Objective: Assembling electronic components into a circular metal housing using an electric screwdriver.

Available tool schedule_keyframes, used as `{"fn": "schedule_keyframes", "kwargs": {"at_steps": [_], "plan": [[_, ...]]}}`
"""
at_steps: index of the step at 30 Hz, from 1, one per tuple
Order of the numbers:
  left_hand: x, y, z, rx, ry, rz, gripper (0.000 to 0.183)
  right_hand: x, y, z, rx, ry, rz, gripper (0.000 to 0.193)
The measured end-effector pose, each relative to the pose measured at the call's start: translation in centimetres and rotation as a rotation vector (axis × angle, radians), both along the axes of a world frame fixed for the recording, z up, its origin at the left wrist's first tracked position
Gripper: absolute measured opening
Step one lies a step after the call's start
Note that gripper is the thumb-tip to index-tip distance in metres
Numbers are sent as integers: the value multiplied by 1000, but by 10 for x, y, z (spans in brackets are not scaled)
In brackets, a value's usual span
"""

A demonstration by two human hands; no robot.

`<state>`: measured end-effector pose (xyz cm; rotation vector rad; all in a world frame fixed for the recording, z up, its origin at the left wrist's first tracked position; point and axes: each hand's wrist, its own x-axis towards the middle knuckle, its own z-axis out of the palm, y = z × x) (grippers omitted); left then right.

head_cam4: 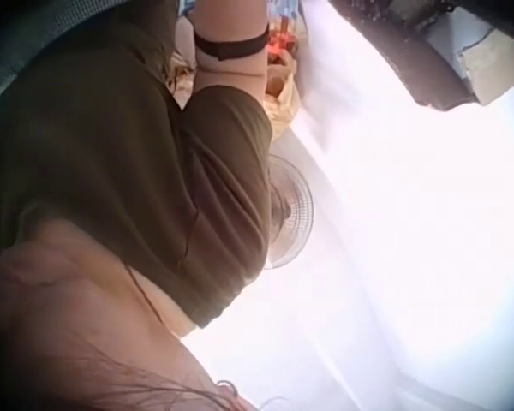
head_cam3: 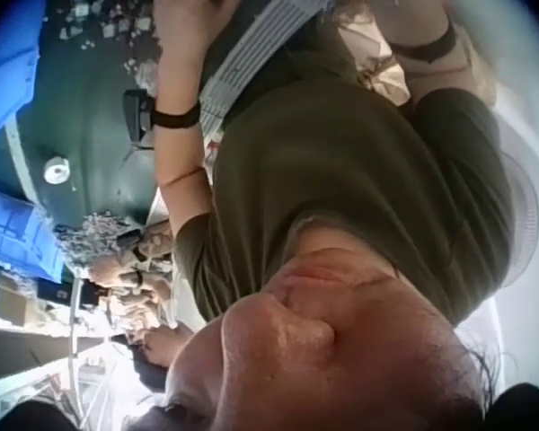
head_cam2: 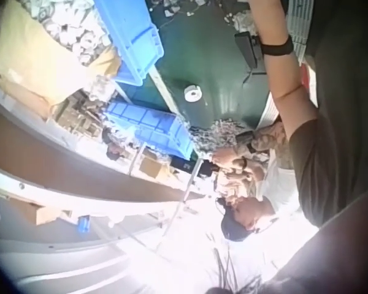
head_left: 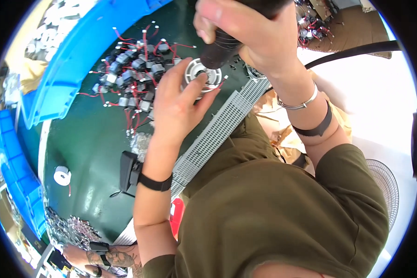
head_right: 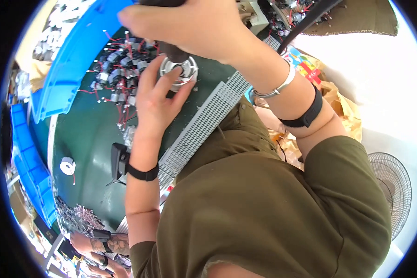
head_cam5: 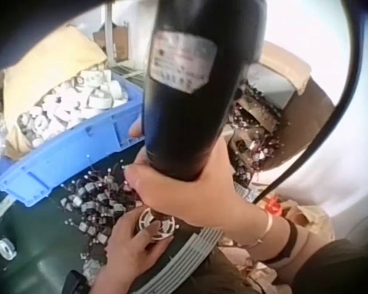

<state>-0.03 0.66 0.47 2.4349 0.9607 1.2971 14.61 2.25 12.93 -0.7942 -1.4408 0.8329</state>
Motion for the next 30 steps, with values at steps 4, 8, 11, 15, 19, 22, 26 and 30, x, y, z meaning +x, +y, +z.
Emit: {"fn": "schedule_keyframes", "kwargs": {"at_steps": [4, 8, 11, 15, 19, 22, 26, 30], "plan": [[3, -3, 1, -77, -107, 34, 40, -4, 1, 12, -109, 197, 50, 39], [-39, -9, 35, -72, -153, 326, 51, -1, 21, 30, 67, 314, 86, 30], [-134, 5, 33, -139, 5, 697, 52, 4, 33, 19, -5, -48, -120, 27], [-253, -5, 10, -241, 503, 908, 44, -4, 31, 1, -80, -84, -155, 27], [-307, -4, 12, -200, 661, 949, 53, -12, 21, -15, -66, 12, -164, 39], [-300, 2, 49, -135, 681, 1067, 63, -27, 30, -33, 465, 216, -471, 25], [-221, 41, 118, -25, 226, 864, 38, -25, 12, -55, 184, -756, -144, 26], [-192, 147, 127, -84, 467, 579, 38, -44, 45, -63, -369, -1085, 28, 28]]}}
